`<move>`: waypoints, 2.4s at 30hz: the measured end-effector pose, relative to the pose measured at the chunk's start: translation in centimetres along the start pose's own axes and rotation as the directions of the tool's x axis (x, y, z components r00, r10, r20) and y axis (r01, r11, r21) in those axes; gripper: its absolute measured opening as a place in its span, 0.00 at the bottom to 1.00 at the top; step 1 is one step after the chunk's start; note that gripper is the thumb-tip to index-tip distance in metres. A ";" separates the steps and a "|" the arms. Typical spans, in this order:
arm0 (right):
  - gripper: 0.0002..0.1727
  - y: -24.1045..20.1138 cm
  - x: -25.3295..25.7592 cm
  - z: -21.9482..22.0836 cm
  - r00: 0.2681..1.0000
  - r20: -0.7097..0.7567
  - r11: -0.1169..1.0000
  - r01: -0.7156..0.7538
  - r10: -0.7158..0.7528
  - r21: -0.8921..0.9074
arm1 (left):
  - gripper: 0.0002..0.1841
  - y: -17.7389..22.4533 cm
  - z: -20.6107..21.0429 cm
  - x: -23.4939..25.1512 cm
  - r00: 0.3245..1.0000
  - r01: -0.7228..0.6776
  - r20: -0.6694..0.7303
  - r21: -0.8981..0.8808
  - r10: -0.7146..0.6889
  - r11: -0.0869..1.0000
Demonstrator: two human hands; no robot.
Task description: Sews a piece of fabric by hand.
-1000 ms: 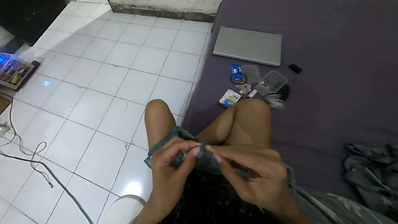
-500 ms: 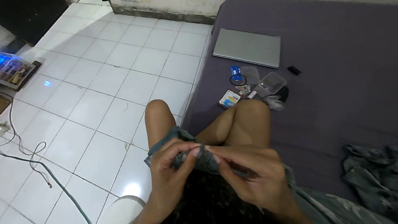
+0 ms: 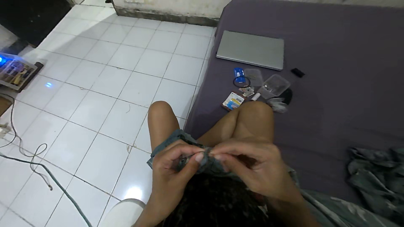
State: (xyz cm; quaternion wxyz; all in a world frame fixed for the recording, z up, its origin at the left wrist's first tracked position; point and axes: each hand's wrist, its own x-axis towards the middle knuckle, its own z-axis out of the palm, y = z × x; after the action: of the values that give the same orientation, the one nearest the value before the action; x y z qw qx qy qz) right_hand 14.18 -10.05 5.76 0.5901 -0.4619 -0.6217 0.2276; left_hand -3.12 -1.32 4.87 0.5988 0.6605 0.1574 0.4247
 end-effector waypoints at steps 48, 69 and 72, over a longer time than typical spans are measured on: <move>0.08 1.0 0.8 -1.2 0.977 0.186 0.948 -0.157 0.107 0.276 | 0.07 0.2 -0.5 0.1 0.997 -0.005 0.072 0.040 0.002 0.999; 0.15 1.9 1.0 -0.6 0.996 -0.033 0.971 -0.093 0.088 -0.221 | 0.04 -1.7 0.8 0.3 0.977 0.203 -0.049 -0.092 -0.208 0.975; 0.12 1.7 1.7 -1.0 0.997 0.051 0.936 -0.035 0.056 -0.350 | 0.04 -1.9 0.9 0.4 0.978 0.194 -0.064 -0.046 -0.197 0.980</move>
State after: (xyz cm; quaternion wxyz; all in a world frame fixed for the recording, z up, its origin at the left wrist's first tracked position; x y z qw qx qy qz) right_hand 15.85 -8.07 5.45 0.4746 -0.5663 -0.6589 0.1413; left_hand -1.62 -1.24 3.35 0.6449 0.6148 0.2338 0.3891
